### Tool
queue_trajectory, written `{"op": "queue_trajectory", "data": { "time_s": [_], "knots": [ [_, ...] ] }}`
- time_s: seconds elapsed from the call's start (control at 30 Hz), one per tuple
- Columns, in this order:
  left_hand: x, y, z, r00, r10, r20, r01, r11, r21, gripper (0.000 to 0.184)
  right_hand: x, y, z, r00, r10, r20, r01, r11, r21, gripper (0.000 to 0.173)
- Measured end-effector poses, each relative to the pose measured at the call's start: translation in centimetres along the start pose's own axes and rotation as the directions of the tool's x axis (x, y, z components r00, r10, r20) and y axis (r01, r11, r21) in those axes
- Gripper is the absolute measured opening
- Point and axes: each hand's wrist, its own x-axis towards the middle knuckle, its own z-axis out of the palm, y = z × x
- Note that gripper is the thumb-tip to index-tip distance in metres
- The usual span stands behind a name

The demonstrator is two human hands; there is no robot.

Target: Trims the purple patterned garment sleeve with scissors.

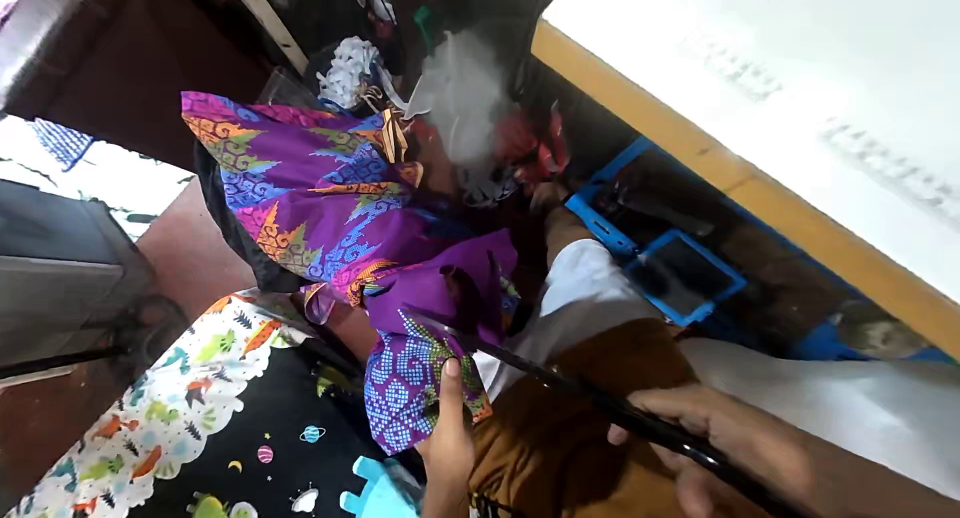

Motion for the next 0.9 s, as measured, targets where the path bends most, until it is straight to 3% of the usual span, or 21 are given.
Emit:
{"op": "queue_trajectory", "data": {
  "time_s": [0.1, 0.33, 0.7, 0.9],
  "knots": [
    [-0.1, -0.3, 0.4, 1.0, 0.002, 0.005, -0.002, 1.0, -0.003, 0.032, -0.3, 0.8, 1.2, 0.998, -0.063, -0.026, 0.065, 0.995, 0.074, 0.055],
    [-0.2, -0.2, 0.2, 1.0, 0.016, 0.017, -0.017, 0.999, 0.044, 0.031, -0.8, 0.6, 1.6, 1.0, 0.013, -0.027, -0.011, 0.997, 0.079, 0.06],
    [-0.4, 0.1, 0.0, 1.0, 0.006, 0.005, -0.006, 0.999, 0.04, 0.031, 0.0, -0.2, 2.1, 0.999, -0.003, -0.05, 0.001, 1.0, -0.031, 0.067],
    [-0.5, 0.2, -0.2, 0.999, 0.039, -0.008, -0.039, 0.997, 0.063, 0.032, 0.1, 0.1, 2.3, 0.999, -0.046, -0.013, 0.047, 0.998, 0.035, 0.062]
  ]
}}
